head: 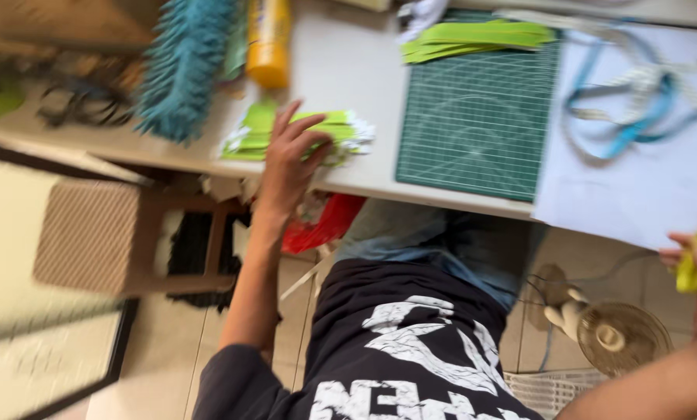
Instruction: The person sits at a craft table and trims the ends of green paper strips with scissors, cutting small pieces off one strip at a time and placing the trimmed strips on a pile. They briefly discard paper scraps into a red bag on the floor before resuming cutting.
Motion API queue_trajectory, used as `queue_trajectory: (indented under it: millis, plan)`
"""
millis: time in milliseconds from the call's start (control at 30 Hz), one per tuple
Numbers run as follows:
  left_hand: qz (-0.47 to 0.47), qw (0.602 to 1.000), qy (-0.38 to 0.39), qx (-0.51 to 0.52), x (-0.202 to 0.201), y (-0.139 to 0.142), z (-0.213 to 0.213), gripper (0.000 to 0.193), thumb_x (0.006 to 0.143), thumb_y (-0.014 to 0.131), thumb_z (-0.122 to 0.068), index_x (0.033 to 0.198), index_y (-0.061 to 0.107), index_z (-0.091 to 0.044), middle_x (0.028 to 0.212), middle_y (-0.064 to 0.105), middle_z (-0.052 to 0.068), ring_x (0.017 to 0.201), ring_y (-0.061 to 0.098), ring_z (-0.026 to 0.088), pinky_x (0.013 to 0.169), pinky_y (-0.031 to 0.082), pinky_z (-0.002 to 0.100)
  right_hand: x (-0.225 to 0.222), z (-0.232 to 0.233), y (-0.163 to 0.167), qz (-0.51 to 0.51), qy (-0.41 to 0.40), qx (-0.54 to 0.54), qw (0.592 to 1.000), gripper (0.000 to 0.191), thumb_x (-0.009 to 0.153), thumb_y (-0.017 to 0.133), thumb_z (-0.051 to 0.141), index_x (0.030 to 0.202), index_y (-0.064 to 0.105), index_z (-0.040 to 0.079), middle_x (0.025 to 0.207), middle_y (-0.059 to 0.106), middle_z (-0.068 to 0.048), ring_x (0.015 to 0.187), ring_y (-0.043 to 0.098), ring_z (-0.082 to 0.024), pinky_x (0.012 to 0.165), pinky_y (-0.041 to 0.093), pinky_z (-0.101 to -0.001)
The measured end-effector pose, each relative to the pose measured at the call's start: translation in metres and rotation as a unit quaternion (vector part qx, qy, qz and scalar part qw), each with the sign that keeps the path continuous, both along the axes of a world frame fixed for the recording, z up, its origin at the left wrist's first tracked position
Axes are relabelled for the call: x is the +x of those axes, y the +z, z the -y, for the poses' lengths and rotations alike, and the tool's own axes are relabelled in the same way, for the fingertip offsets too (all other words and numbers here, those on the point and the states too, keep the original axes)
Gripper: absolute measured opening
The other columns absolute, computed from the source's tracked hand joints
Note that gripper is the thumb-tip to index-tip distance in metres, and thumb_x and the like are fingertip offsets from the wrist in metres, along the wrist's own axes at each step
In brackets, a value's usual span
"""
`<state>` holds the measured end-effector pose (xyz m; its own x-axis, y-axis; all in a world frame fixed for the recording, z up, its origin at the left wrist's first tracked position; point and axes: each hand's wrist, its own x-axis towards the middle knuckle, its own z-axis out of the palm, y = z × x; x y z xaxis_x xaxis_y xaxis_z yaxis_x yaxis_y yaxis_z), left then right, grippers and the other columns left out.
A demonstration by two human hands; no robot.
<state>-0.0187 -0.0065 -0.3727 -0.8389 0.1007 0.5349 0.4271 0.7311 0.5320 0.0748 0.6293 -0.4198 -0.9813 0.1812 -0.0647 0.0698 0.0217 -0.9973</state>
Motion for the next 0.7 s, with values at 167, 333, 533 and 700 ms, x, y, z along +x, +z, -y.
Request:
queue_trajectory:
  millis: [167,333,533,700]
  plan:
    - [0.003,0.996,-0.012,0.094,-0.037,0.015,-0.022,0.01,0.095,0.077,-0.008,0.104,0.073,-0.006,0.105,0.077,0.006,0.098,0.075,0.019,0.115,0.049,0.046,0.015,0.086,-0.011,-0.14,-0.015,-0.076,0.987,0.041,0.109,0.076,0.017,0.132,0.048,-0.003,0.104,0.062,-0.014,0.092,0.062,-0.021,0.085,0.05,-0.0339]
    - [0.231,0.912,-0.043,0.337,-0.056,0.024,-0.107,0.012,0.096,0.074,-0.009,0.105,0.072,-0.001,0.088,0.07,0.004,0.072,0.058,0.011,0.064,0.049,0.026,-0.001,0.171,-0.005,-0.078,0.091,-0.3,0.946,0.085,0.082,0.091,0.041,0.14,0.054,-0.01,0.103,0.067,-0.011,0.092,0.064,-0.02,0.084,0.054,-0.038]
    - [0.279,0.795,-0.205,0.497,-0.064,0.023,-0.189,0.016,0.098,0.072,-0.007,0.111,0.073,0.003,0.098,0.076,0.004,0.091,0.07,0.008,0.079,0.056,0.021,-0.007,0.231,0.018,0.039,0.187,-0.097,0.977,0.103,0.079,0.076,0.072,0.141,0.051,-0.006,0.106,0.062,-0.008,0.099,0.063,-0.019,0.089,0.053,-0.0343]
    - [0.334,0.787,-0.215,0.472,-0.068,0.025,-0.211,0.021,0.094,0.075,-0.01,0.112,0.075,0.002,0.1,0.078,0.006,0.092,0.072,0.008,0.083,0.059,0.022,-0.027,0.238,0.033,0.072,0.185,-0.087,0.976,0.106,0.077,0.075,0.075,0.143,0.049,-0.004,0.104,0.055,-0.005,0.097,0.056,-0.015,0.088,0.048,-0.0291]
